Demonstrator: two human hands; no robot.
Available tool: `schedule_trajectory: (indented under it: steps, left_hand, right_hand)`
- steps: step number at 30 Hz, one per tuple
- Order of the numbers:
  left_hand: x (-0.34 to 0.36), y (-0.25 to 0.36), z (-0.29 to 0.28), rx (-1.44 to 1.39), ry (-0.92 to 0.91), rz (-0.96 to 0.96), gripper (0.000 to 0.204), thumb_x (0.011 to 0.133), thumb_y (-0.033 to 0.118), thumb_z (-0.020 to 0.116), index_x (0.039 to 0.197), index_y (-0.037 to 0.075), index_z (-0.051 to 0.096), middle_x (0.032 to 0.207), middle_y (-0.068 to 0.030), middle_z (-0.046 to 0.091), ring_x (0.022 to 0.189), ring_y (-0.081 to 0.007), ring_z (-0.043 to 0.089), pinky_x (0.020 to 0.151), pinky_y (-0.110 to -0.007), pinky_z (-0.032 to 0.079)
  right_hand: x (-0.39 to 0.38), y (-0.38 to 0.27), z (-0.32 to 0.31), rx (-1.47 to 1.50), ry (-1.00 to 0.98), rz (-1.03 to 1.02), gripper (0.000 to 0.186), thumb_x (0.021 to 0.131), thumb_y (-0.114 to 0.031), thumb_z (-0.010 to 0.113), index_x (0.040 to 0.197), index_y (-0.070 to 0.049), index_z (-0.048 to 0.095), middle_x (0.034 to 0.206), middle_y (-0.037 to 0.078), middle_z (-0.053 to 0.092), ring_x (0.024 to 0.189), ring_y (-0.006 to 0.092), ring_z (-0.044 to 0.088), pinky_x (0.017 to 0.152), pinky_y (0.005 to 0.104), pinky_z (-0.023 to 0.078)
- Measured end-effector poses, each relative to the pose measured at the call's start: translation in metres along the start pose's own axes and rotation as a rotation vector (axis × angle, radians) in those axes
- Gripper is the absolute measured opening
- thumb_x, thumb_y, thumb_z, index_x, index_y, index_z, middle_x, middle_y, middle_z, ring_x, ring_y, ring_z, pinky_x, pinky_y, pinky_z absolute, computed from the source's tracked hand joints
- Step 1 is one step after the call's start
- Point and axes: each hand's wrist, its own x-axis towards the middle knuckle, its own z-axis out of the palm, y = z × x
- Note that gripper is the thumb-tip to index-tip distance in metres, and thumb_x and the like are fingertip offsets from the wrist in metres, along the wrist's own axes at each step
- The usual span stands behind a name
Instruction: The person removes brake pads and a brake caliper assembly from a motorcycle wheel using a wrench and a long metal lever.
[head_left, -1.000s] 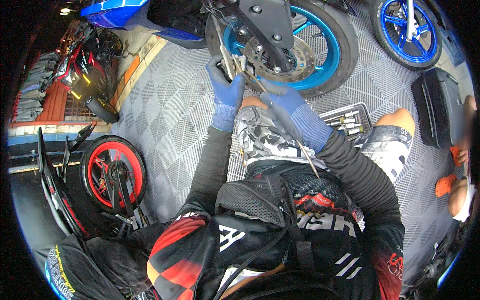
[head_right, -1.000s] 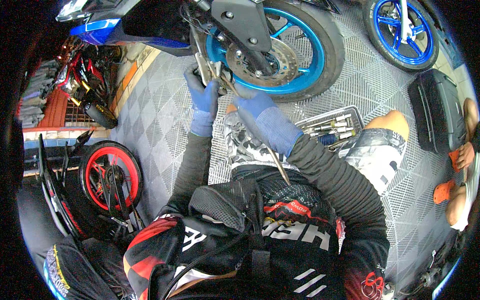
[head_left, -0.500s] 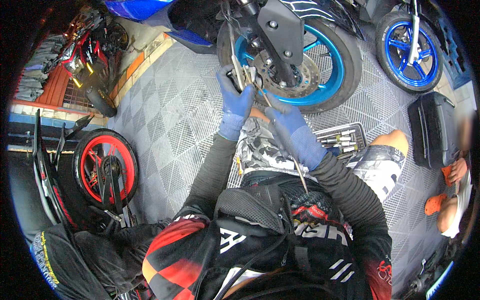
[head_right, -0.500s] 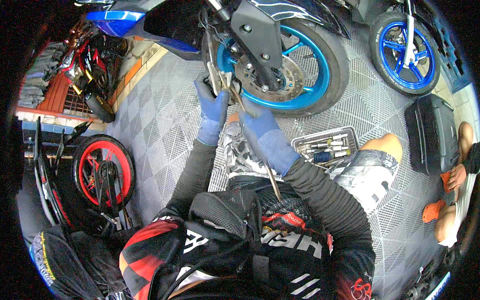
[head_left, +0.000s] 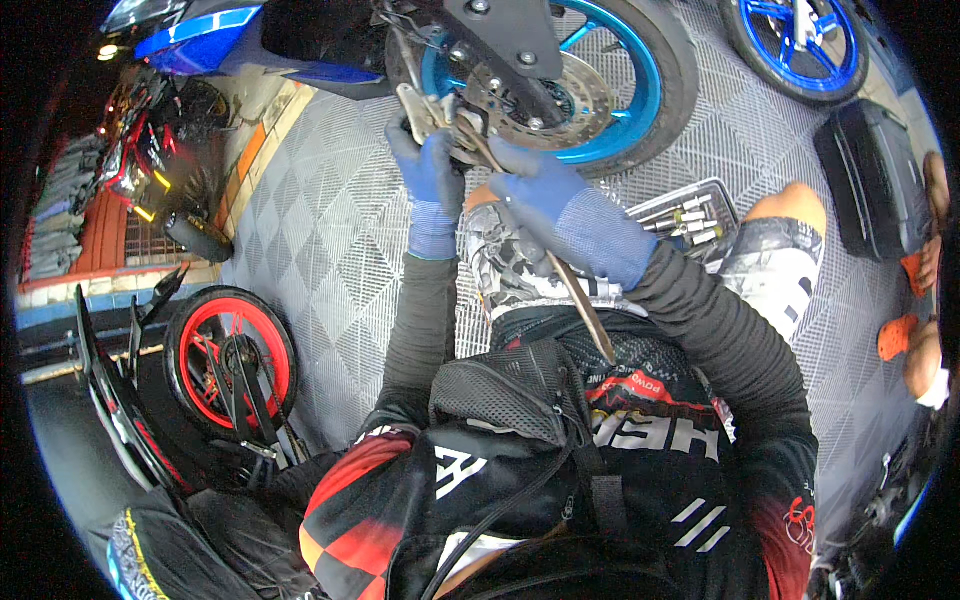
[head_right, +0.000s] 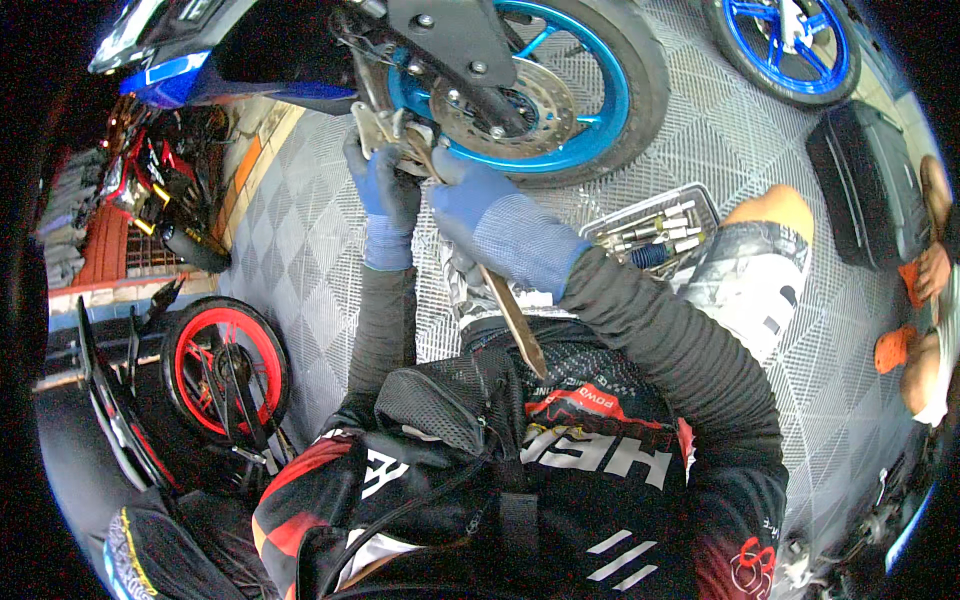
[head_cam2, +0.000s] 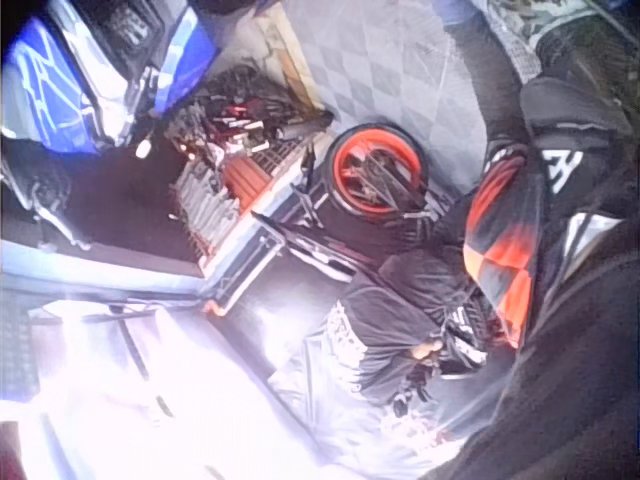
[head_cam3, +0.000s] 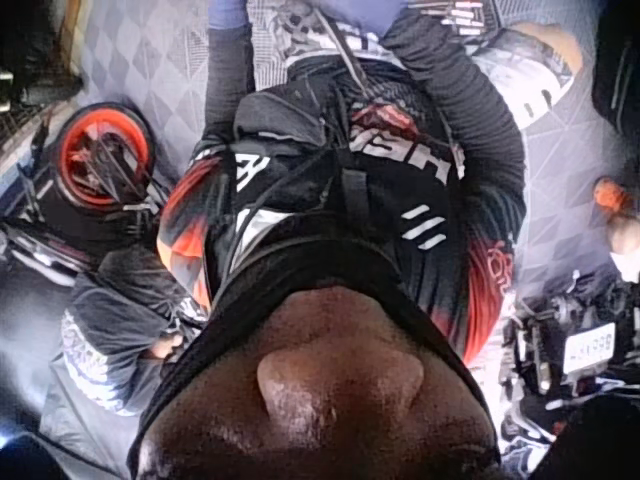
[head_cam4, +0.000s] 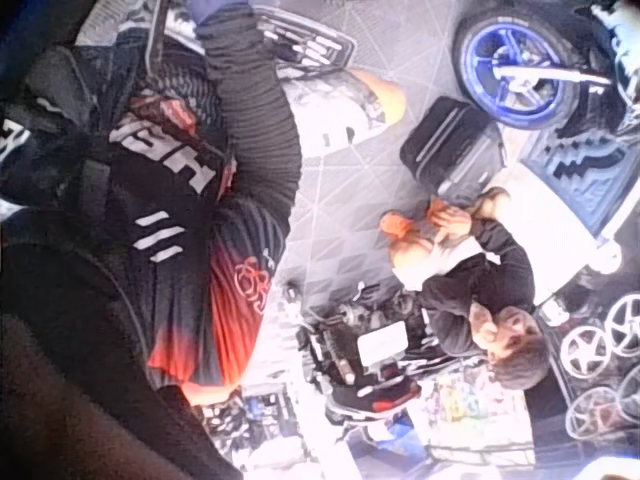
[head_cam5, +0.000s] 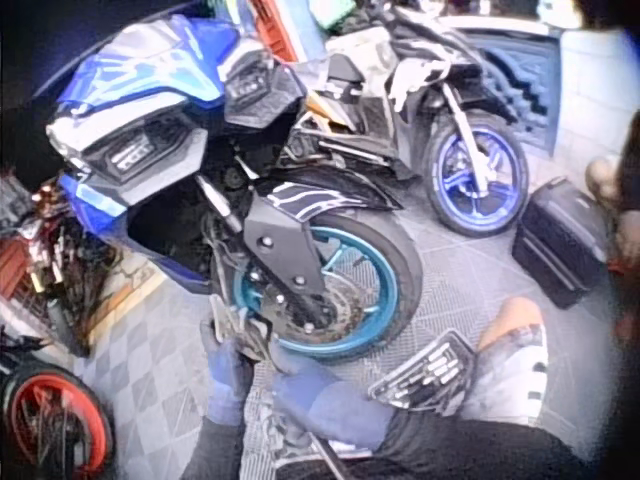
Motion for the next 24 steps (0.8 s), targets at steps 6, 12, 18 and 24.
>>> schedule_trajectory:
  steps: [6, 12, 18, 24]
  left_hand:
    - [0.0, -0.011, -0.013, 0.079, -0.005, 0.03, 0.059, 0.088, 0.006, 0.054, 0.142, -0.002, 0.032, 0.134, -0.0195, 0.049, 0.115, -0.0247, 0.059, 0.097, -0.036, 0.055]
    - [-0.005, 0.001, 0.003, 0.003, 0.05, -0.044, 0.058, 0.086, 0.007, 0.056, 0.14, -0.004, 0.036, 0.128, -0.0184, 0.048, 0.115, -0.0257, 0.055, 0.102, -0.038, 0.049]
    - [-0.003, -0.017, -0.01, 0.573, -0.024, 0.328, 0.053, 0.092, 0.013, 0.053, 0.14, -0.002, 0.037, 0.136, -0.0196, 0.043, 0.122, -0.0289, 0.054, 0.098, -0.039, 0.053]
    - [-0.001, -0.014, 0.0, 0.33, 0.081, 0.099, 0.048, 0.095, 0.019, 0.052, 0.135, -0.006, 0.043, 0.141, -0.0207, 0.038, 0.125, -0.0285, 0.053, 0.1, -0.042, 0.053]
  right_hand:
    - [0.005, 0.011, 0.007, -0.041, 0.166, 0.036, 0.034, 0.103, -0.022, 0.05, 0.131, -0.004, 0.056, 0.07, 0.008, 0.062, 0.054, 0.0191, 0.064, 0.048, 0.0375, 0.053]
    - [0.009, 0.02, 0.013, 0.0, 0.151, -0.045, 0.035, 0.102, -0.021, 0.051, 0.133, -0.005, 0.057, 0.068, 0.006, 0.06, 0.052, 0.0178, 0.062, 0.046, 0.0359, 0.052]
    - [0.025, 0.037, 0.016, -0.046, 0.232, -0.131, 0.023, 0.101, -0.018, 0.051, 0.117, -0.004, 0.058, 0.068, 0.011, 0.061, 0.057, 0.0253, 0.066, 0.052, 0.0398, 0.053]
    - [0.025, 0.036, 0.019, -0.113, 0.299, -0.207, 0.021, 0.1, -0.018, 0.052, 0.112, -0.001, 0.058, 0.078, 0.022, 0.064, 0.074, 0.0359, 0.07, 0.067, 0.0449, 0.054]
